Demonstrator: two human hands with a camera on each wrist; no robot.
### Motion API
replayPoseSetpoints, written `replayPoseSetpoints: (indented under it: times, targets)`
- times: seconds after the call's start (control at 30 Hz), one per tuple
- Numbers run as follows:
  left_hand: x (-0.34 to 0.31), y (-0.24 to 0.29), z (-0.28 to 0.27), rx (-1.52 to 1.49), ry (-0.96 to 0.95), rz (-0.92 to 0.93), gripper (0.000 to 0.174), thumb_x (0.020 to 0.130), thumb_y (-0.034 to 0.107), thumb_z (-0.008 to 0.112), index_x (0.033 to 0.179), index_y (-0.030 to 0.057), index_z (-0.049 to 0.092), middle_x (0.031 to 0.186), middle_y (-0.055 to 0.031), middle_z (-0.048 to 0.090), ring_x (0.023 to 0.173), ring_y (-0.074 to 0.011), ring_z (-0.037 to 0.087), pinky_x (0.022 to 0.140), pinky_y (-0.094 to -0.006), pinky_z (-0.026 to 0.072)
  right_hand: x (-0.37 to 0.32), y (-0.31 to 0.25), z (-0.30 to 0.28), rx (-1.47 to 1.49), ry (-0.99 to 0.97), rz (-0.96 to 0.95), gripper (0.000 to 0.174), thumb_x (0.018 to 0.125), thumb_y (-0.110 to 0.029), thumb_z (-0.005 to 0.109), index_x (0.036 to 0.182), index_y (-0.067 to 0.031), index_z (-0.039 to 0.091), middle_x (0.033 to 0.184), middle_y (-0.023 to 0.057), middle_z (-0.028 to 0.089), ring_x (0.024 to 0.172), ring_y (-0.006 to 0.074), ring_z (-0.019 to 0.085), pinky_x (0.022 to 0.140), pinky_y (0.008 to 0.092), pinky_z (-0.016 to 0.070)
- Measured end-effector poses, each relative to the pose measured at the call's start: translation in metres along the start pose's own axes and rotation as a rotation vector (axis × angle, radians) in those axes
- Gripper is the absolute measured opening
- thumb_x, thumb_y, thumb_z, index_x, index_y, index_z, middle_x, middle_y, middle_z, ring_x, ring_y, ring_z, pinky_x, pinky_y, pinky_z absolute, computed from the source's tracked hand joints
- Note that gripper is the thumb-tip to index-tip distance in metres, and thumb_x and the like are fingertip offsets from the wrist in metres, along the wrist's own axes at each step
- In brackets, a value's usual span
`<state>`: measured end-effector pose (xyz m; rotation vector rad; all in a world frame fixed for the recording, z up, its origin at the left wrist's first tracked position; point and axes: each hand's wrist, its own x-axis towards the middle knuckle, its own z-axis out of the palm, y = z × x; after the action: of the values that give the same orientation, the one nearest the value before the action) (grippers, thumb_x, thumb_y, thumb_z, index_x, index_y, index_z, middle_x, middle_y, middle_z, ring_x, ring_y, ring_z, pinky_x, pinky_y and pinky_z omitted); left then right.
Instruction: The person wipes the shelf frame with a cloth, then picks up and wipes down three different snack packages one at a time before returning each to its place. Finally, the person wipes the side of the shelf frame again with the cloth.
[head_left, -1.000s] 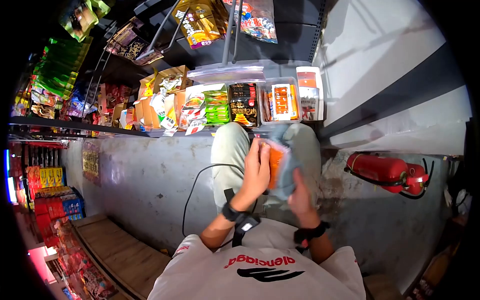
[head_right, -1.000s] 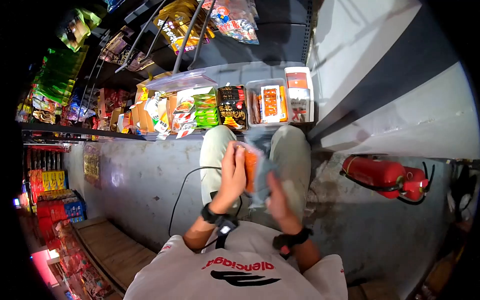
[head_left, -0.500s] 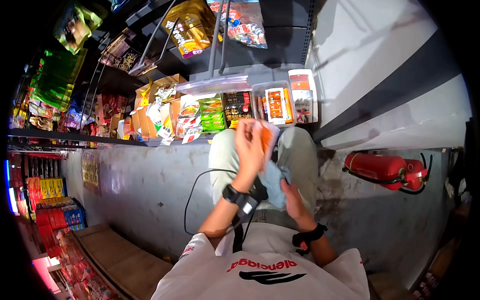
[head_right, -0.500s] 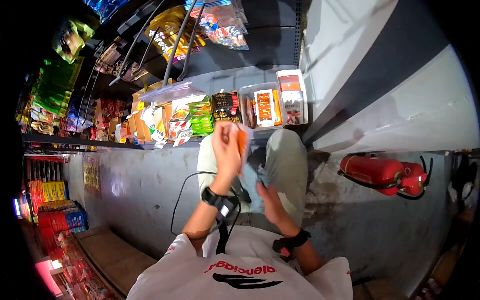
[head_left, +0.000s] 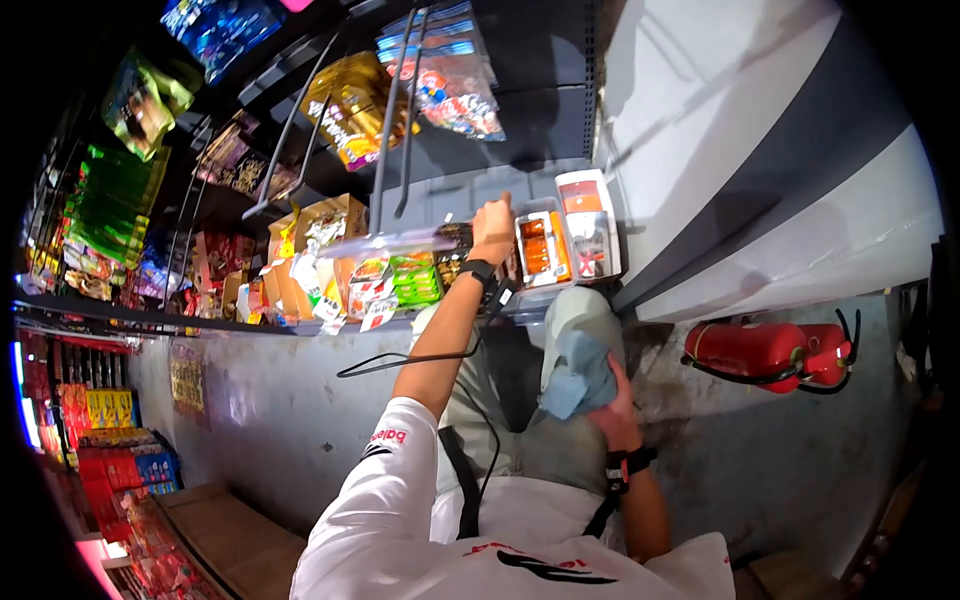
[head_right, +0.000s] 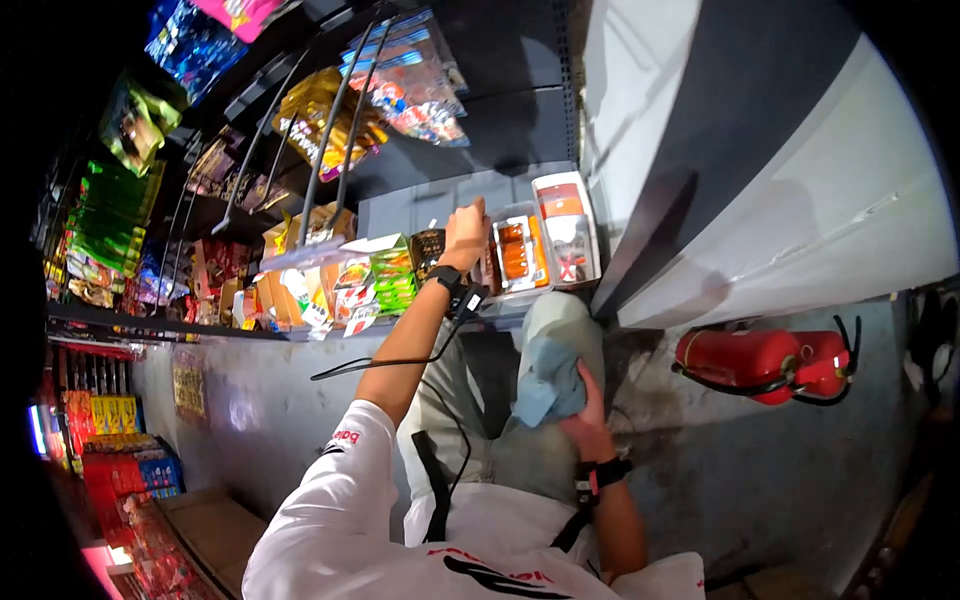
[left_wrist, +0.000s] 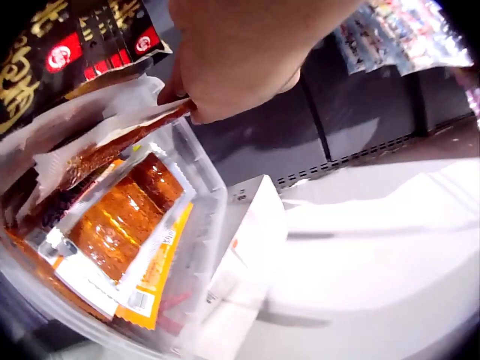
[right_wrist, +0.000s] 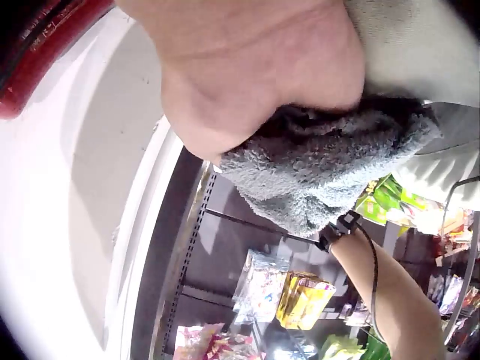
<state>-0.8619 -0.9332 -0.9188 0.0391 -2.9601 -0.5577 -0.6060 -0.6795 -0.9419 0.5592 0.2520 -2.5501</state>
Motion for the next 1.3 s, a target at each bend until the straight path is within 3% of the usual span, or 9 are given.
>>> replayPoseSetpoints:
  times: [0.2, 0.27, 0.4, 0.63, 0.77, 0.87, 0.93, 1.13, 1.3]
  targets:
    - [0.0, 0.025, -0.001, 0.153, -0.005, -0.016, 0.029, 0.086, 0.028, 0.068, 0.1, 0.0044, 0.06, 0.094, -0.017, 0.065, 0.087, -0.0388, 0.066, 0.071, -0.0469, 0.0546, 0.006, -0.001, 0.009, 0.097, 0.069, 0.11, 0.046, 0.097, -0.037, 0.055, 0.132, -0.0062, 0.055, 0.131, 0.0099, 0.06, 0.122, 0.0288, 0.055, 0.108, 0.0448, 0.0385]
    - [-0.005, 0.039, 0.0, -0.049, 0.217, 0.295, 0.023, 0.089, 0.027, 0.064, 0.096, 0.005, 0.062, 0.094, -0.0154, 0.063, 0.091, -0.0363, 0.062, 0.072, -0.0468, 0.0533, 0.004, 0.0, 0.006, 0.098, 0.081, 0.108, 0.047, 0.098, -0.038, 0.053, 0.133, -0.0057, 0.055, 0.132, 0.0104, 0.059, 0.123, 0.0291, 0.054, 0.109, 0.0455, 0.0376]
    - [-0.001, 0.071, 0.025, -0.023, 0.016, 0.64, 0.02, 0.089, 0.022, 0.061, 0.094, 0.0033, 0.063, 0.097, -0.014, 0.063, 0.098, -0.0325, 0.059, 0.082, -0.0449, 0.0493, 0.003, -0.006, 0.009, 0.003, 0.066, 0.074, 0.043, 0.098, -0.035, 0.053, 0.13, -0.0064, 0.057, 0.128, 0.0083, 0.062, 0.119, 0.0263, 0.057, 0.106, 0.0429, 0.0407]
    - [0.007, 0.089, 0.104, 0.253, 0.004, 0.539, 0.023, 0.078, 0.011, 0.058, 0.099, -0.0001, 0.061, 0.102, -0.0187, 0.061, 0.102, -0.0324, 0.058, 0.089, -0.0423, 0.0446, -0.006, -0.002, 0.005, -0.237, -0.321, -0.234, 0.05, 0.1, -0.025, 0.051, 0.144, -0.0033, 0.039, 0.14, 0.0162, 0.051, 0.13, 0.0289, 0.048, 0.112, 0.0476, 0.0358]
    - [0.012, 0.093, 0.103, 0.233, -0.031, 0.441, 0.025, 0.076, 0.015, 0.064, 0.099, 0.0051, 0.068, 0.101, -0.0131, 0.064, 0.102, -0.028, 0.059, 0.089, -0.0388, 0.0452, -0.011, 0.002, 0.018, -0.565, -0.099, -0.442, 0.046, 0.099, -0.035, 0.05, 0.134, -0.0046, 0.053, 0.134, 0.0114, 0.057, 0.126, 0.0266, 0.052, 0.11, 0.0438, 0.0365]
    - [0.013, 0.09, 0.086, 0.177, -0.061, 0.515, 0.017, 0.07, 0.008, 0.067, 0.087, 0.0072, 0.071, 0.099, -0.0127, 0.065, 0.101, -0.0288, 0.06, 0.086, -0.0386, 0.0497, -0.009, -0.005, 0.023, -0.446, -0.239, -0.331, 0.046, 0.1, -0.035, 0.05, 0.134, -0.0046, 0.053, 0.134, 0.0113, 0.057, 0.125, 0.0267, 0.052, 0.11, 0.0437, 0.0366]
    - [0.019, 0.082, 0.087, 0.132, -0.026, 0.531, 0.015, 0.069, 0.006, 0.067, 0.083, 0.0056, 0.07, 0.094, -0.0144, 0.067, 0.098, -0.0312, 0.062, 0.083, -0.04, 0.0531, 0.001, -0.01, 0.006, -0.03, -0.039, -0.034, 0.046, 0.1, -0.035, 0.049, 0.134, -0.0048, 0.053, 0.135, 0.0111, 0.057, 0.126, 0.0267, 0.052, 0.109, 0.0437, 0.0368]
    - [0.019, 0.088, 0.052, -0.183, -0.383, 0.344, 0.014, 0.084, 0.016, 0.064, 0.086, 0.0022, 0.068, 0.092, -0.0174, 0.067, 0.091, -0.0384, 0.063, 0.079, -0.046, 0.0511, 0.001, -0.011, -0.006, 0.016, 0.005, -0.02, 0.046, 0.1, -0.036, 0.048, 0.133, -0.0059, 0.055, 0.133, 0.0105, 0.059, 0.123, 0.0274, 0.054, 0.109, 0.0442, 0.0377]
    - [0.003, 0.093, 0.033, -0.398, -0.037, 0.426, 0.013, 0.084, 0.013, 0.065, 0.084, 0.0001, 0.066, 0.086, -0.0176, 0.067, 0.083, -0.0364, 0.065, 0.075, -0.0452, 0.0518, 0.006, -0.013, 0.0, 0.036, -0.071, 0.015, 0.047, 0.099, -0.037, 0.047, 0.134, -0.006, 0.055, 0.133, 0.0112, 0.059, 0.122, 0.0287, 0.055, 0.107, 0.0451, 0.0394]
